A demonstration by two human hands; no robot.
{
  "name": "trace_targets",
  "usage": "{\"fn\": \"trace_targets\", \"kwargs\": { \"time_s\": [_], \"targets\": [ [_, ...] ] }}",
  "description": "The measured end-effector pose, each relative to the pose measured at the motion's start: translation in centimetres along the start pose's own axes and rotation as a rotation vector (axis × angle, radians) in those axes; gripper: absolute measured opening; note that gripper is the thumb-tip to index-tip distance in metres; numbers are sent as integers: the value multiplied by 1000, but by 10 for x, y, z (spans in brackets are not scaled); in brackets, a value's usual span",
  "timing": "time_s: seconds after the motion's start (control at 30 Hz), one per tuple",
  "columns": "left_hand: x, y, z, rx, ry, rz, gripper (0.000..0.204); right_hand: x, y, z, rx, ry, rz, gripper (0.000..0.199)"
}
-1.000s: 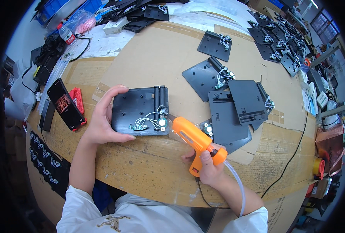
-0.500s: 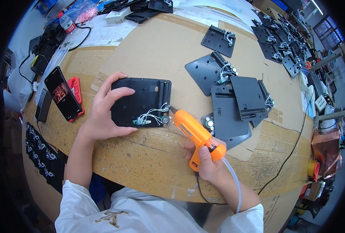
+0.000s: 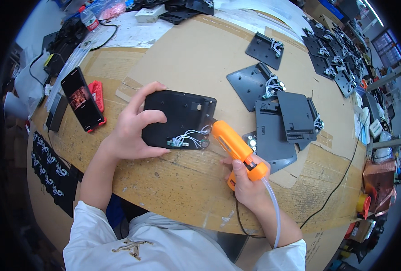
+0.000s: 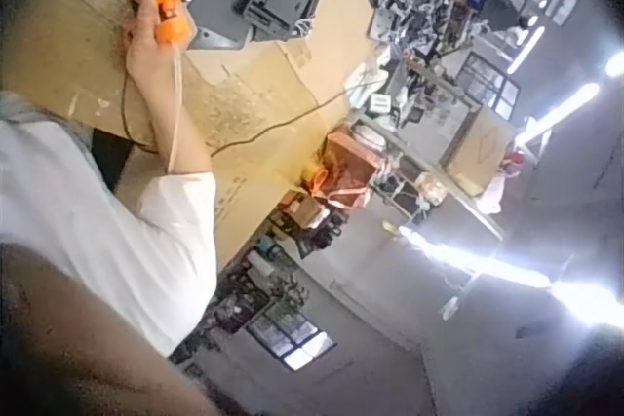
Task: The person uses a hot glue gun to apply adhesive to the internal wiring and components of black plastic electronic housings. They handle the units one at a time, applying glue to specific areas, and then place the finished units into a stack on the table.
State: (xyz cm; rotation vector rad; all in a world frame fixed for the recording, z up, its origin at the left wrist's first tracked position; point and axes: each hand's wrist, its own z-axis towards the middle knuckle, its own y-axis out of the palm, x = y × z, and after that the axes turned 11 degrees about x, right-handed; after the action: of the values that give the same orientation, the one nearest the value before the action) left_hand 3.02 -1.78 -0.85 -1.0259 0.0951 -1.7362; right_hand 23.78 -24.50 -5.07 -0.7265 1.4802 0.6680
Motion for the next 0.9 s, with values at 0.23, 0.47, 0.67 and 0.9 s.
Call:
{"fn": "trace_targets", "kwargs": {
  "time_s": [0.23,0.47,0.67,0.9],
  "targets": [
    [-2,-49,-14,362,-76,-182,85,-3,15,10,149,47,-10,34],
    [71,-170,-121,1153,-57,-13,82,22,-4,4,238,-45,57,44],
    [143,-248,-337,1981,-534,635,55,26,-6,7,184,-60,-3,41],
    [165,-145,-395,1511,-1312,1295,72,27,-9,12,197,-141,-29,41]
  ]
}}
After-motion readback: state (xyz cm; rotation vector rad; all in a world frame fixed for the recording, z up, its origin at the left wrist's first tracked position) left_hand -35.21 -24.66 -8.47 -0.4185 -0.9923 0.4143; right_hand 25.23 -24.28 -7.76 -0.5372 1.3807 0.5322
